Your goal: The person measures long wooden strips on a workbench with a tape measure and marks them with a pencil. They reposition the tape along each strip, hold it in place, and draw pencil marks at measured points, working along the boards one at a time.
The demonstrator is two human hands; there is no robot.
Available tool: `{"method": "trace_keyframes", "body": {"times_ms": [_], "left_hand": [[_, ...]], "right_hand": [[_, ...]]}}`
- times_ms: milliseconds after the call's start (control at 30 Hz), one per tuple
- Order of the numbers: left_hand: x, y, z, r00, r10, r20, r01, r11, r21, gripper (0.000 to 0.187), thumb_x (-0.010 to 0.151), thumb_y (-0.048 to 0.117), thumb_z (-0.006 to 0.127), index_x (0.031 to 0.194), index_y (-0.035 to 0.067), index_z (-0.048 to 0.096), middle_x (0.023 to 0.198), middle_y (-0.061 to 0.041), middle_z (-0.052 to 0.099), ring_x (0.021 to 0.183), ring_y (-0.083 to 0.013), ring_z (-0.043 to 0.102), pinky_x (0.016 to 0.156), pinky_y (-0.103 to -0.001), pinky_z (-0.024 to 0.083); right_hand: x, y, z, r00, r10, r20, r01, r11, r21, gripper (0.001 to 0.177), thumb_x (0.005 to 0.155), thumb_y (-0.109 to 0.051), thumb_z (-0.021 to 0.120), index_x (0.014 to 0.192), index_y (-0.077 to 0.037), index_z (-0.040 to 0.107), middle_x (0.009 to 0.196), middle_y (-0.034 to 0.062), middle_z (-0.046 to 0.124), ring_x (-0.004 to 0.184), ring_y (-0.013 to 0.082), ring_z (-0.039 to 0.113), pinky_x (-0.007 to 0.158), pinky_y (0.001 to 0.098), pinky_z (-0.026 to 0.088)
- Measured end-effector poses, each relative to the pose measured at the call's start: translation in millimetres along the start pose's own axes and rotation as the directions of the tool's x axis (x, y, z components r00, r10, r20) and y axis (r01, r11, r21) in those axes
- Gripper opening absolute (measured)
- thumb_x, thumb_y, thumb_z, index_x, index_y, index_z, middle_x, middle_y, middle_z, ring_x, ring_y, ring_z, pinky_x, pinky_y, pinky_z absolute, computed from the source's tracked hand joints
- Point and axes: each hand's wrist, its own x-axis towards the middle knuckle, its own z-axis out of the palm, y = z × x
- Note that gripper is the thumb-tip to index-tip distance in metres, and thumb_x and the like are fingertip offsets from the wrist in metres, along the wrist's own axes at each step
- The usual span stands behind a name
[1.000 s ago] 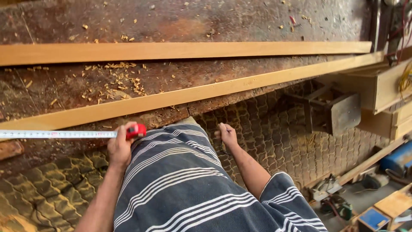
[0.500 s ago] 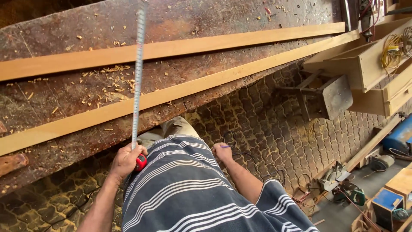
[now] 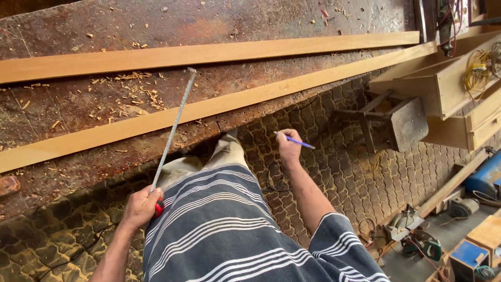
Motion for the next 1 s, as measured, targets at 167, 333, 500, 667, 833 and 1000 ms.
{"method": "trace_keyframes", "body": {"times_ms": [167,333,500,667,833,1000], "left_hand": [[-24,8,13,0.994,-0.09,-0.067,0.098,0.985,0.139,0.035,0.098,0.035,0.056,0.087,0.004,0.07,0.068,-0.011,0.069,0.063,-0.0219,0.065,0.064,-0.038,0.051],[-42,1,65,0.936,-0.325,-0.132,0.345,0.923,0.169,0.036,0.1,0.035,0.054,0.089,0.004,0.071,0.066,-0.015,0.067,0.062,-0.0249,0.063,0.063,-0.041,0.051],[-57,33,118,0.893,-0.39,-0.226,0.401,0.916,0.002,0.032,0.097,0.033,0.055,0.091,0.006,0.07,0.063,-0.008,0.067,0.06,-0.0169,0.06,0.059,-0.036,0.049],[-60,58,146,0.851,-0.477,-0.218,0.49,0.872,0.006,0.036,0.1,0.035,0.055,0.089,0.005,0.071,0.06,-0.01,0.062,0.057,-0.0173,0.057,0.057,-0.036,0.047],[-49,90,155,0.8,-0.571,-0.187,0.587,0.809,0.04,0.039,0.101,0.037,0.051,0.086,0.007,0.069,0.057,-0.006,0.059,0.052,-0.0175,0.06,0.053,-0.036,0.049],[-43,80,160,0.85,-0.499,-0.17,0.52,0.845,0.124,0.039,0.103,0.037,0.049,0.083,0.009,0.068,0.058,-0.004,0.056,0.053,-0.0161,0.053,0.053,-0.036,0.045]], "right_hand": [[85,-42,-11,0.976,-0.197,0.092,0.188,0.977,0.097,0.011,0.097,-0.01,0.066,0.104,-0.001,0.066,0.094,0.0075,0.074,0.086,0.0121,0.07,0.078,0.0255,0.057],[159,-71,-17,0.923,-0.298,0.242,0.325,0.942,-0.08,0.011,0.097,-0.012,0.068,0.103,-0.002,0.069,0.094,0.0071,0.076,0.085,0.0115,0.071,0.077,0.0272,0.057],[203,-76,-17,0.85,-0.243,0.468,0.39,0.887,-0.248,0.01,0.092,-0.016,0.072,0.096,-0.007,0.073,0.086,0.0098,0.075,0.079,0.0187,0.073,0.074,0.0316,0.057],[219,-68,-23,0.665,-0.477,0.575,0.67,0.72,-0.178,0.007,0.091,-0.014,0.073,0.094,-0.008,0.071,0.087,0.0123,0.07,0.085,0.0324,0.066,0.078,0.043,0.05],[223,-78,-22,0.662,-0.444,0.604,0.657,0.732,-0.182,0.007,0.092,-0.015,0.073,0.095,-0.009,0.072,0.086,0.011,0.07,0.083,0.0321,0.065,0.079,0.044,0.049],[224,-80,-21,0.674,-0.434,0.598,0.64,0.747,-0.178,0.008,0.092,-0.016,0.074,0.094,-0.008,0.072,0.085,0.0112,0.07,0.083,0.0317,0.065,0.078,0.0439,0.049]]}}
